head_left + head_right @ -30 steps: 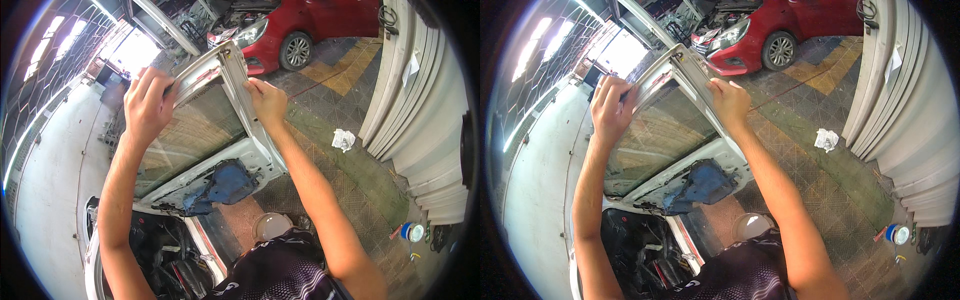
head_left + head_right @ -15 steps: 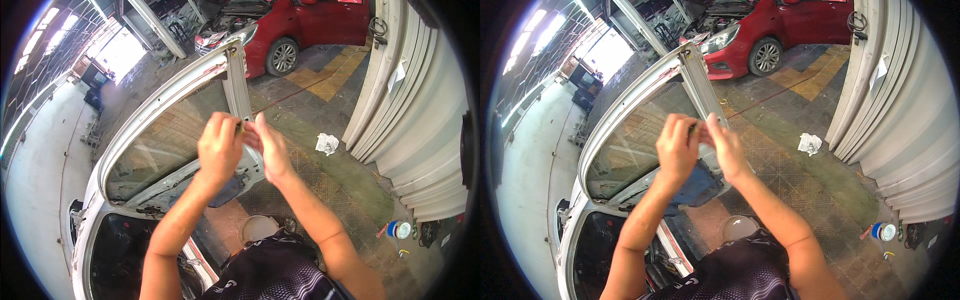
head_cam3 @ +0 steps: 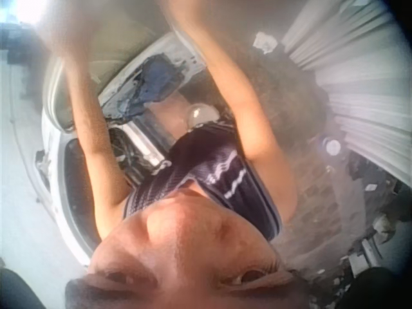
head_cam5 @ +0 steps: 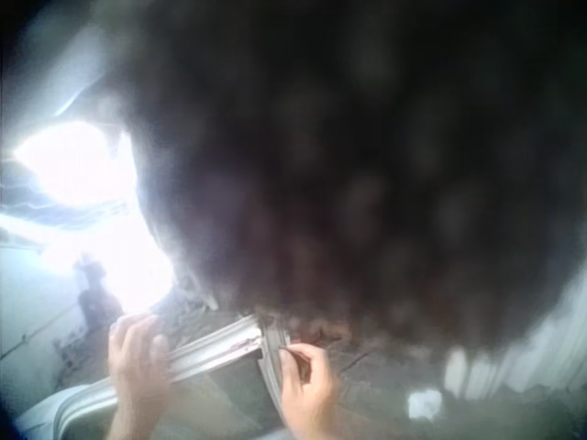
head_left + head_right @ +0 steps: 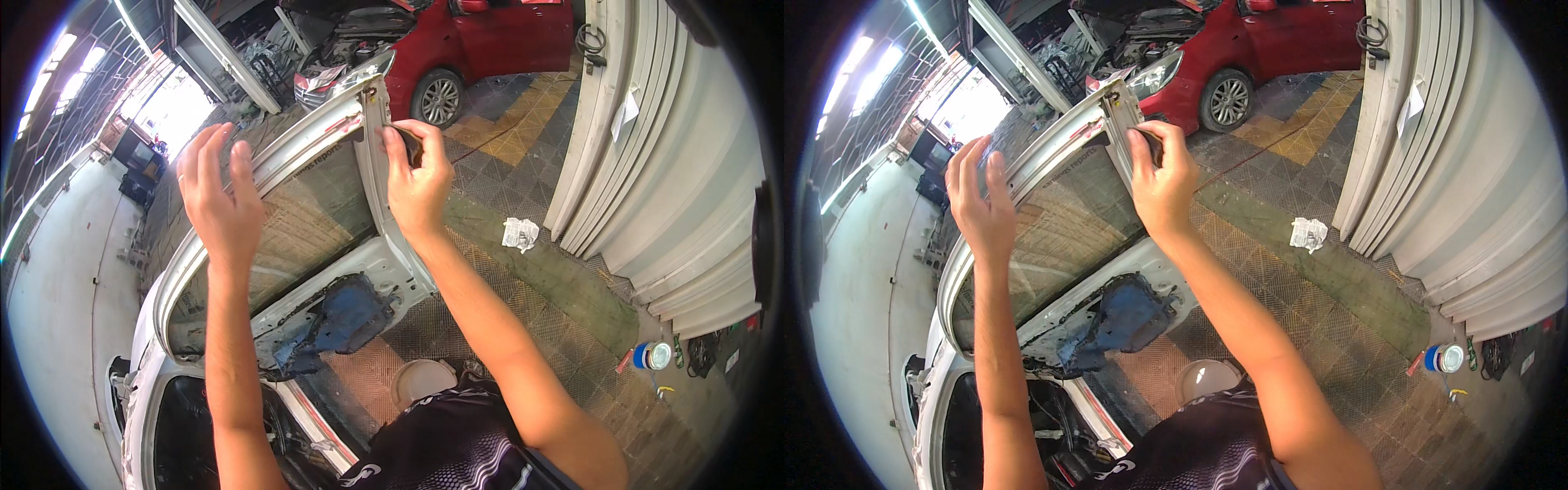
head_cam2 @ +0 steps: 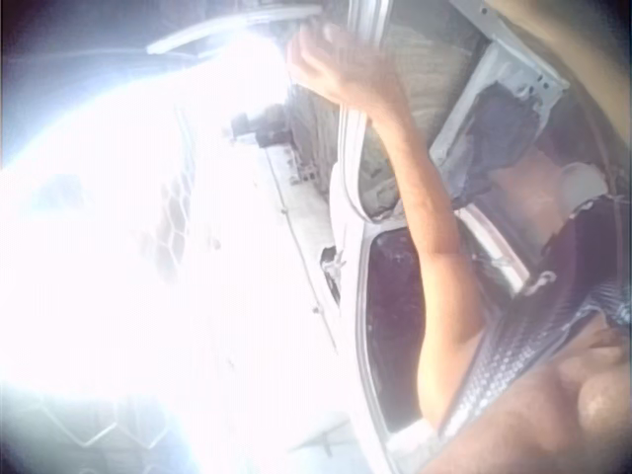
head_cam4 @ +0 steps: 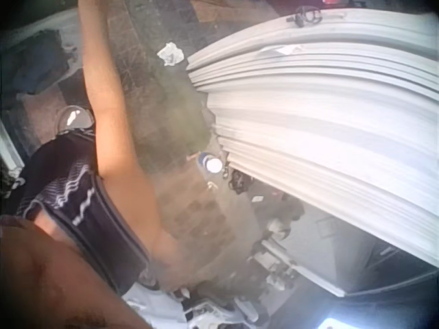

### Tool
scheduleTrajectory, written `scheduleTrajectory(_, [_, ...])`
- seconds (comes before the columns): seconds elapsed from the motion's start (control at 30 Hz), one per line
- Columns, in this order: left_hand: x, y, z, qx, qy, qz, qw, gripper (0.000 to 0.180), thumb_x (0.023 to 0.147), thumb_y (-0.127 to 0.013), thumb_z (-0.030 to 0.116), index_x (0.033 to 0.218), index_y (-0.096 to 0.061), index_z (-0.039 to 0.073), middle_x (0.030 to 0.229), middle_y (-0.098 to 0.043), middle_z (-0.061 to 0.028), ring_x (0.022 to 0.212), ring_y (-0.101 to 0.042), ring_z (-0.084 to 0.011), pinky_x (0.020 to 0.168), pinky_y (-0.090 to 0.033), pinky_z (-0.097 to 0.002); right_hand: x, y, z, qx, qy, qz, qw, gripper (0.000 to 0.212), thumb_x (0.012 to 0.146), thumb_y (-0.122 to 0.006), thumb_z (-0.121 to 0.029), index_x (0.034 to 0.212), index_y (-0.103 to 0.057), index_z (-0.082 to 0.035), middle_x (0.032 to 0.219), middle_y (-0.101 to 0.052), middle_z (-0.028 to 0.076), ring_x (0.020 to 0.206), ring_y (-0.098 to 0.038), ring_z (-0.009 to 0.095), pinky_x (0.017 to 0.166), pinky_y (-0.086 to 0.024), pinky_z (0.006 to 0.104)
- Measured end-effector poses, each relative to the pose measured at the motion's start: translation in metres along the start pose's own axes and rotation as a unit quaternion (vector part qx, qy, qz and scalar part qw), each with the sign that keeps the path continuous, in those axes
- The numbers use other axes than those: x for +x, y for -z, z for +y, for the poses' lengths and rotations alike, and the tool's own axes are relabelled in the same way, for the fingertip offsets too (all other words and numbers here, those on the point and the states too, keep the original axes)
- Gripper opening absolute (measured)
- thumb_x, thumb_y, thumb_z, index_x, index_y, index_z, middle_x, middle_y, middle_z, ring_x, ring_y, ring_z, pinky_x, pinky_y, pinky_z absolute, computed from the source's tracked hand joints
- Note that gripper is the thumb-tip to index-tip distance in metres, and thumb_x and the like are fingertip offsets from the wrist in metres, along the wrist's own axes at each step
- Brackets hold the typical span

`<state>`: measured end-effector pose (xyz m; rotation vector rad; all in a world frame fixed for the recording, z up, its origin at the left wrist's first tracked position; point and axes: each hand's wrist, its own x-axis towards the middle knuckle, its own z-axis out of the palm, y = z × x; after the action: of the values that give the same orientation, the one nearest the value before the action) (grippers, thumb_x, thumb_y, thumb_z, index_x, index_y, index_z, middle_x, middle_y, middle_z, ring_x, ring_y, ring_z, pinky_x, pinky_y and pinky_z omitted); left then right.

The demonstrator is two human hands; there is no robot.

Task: The person cleans the interior of a white car door using a cloth and water from a bucket. They repeatedly dip the cloth, wipe the door frame and inner panel, and rinse the cloth. The door remains open throughout the process.

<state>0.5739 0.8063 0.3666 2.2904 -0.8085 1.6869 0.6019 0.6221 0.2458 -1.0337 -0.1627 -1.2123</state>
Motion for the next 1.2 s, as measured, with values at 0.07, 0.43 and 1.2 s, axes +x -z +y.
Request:
scheduleTrajectory(0.07, [-0.002, -0.004, -0.006, 0.043, 0.062, -0.055, 0.996, 0.018, 0.101, -0.060, 0.022, 0.097, -0.069, 0.006, 0.091, -0.069, -0.0136, 0.085, -0.068, -0.0324, 0.071, -0.051, -0.0416, 0.011, -0.012, -0.001, -0.120, 0.146, 0.021, 0.982, 0.010, 0.095, -0.071, -0.005, 0.099, -0.065, 0.000, 0.093, -0.068, 0.010, 0.083, -0.067, 0.023, 0.073, -0.053, 0.0338])
scheduleTrajectory(0.43, [-0.011, -0.013, -0.002, 0.154, 0.078, -0.115, 0.978, 0.039, 0.105, -0.052, 0.034, 0.074, -0.061, 0.010, 0.060, -0.059, -0.0094, 0.056, -0.060, -0.0333, 0.051, -0.043, -0.0429, 0.030, -0.031, 0.029, -0.110, 0.260, 0.061, 0.957, 0.016, 0.085, -0.076, 0.001, 0.096, -0.064, 0.001, 0.087, -0.067, 0.012, 0.076, -0.067, 0.028, 0.065, -0.053, 0.0368])
scheduleTrajectory(1.2, [-0.010, -0.014, 0.003, 0.138, 0.082, -0.105, 0.981, 0.040, 0.105, -0.051, 0.031, 0.072, -0.057, 0.009, 0.060, -0.055, -0.0109, 0.055, -0.057, -0.0344, 0.052, -0.041, -0.0430, -0.011, 0.027, 0.038, -0.005, -0.168, -0.034, 0.985, 0.020, 0.104, -0.062, -0.019, 0.108, -0.055, 0.000, 0.092, -0.063, 0.006, 0.074, -0.061, 0.013, 0.067, -0.052, 0.0317])
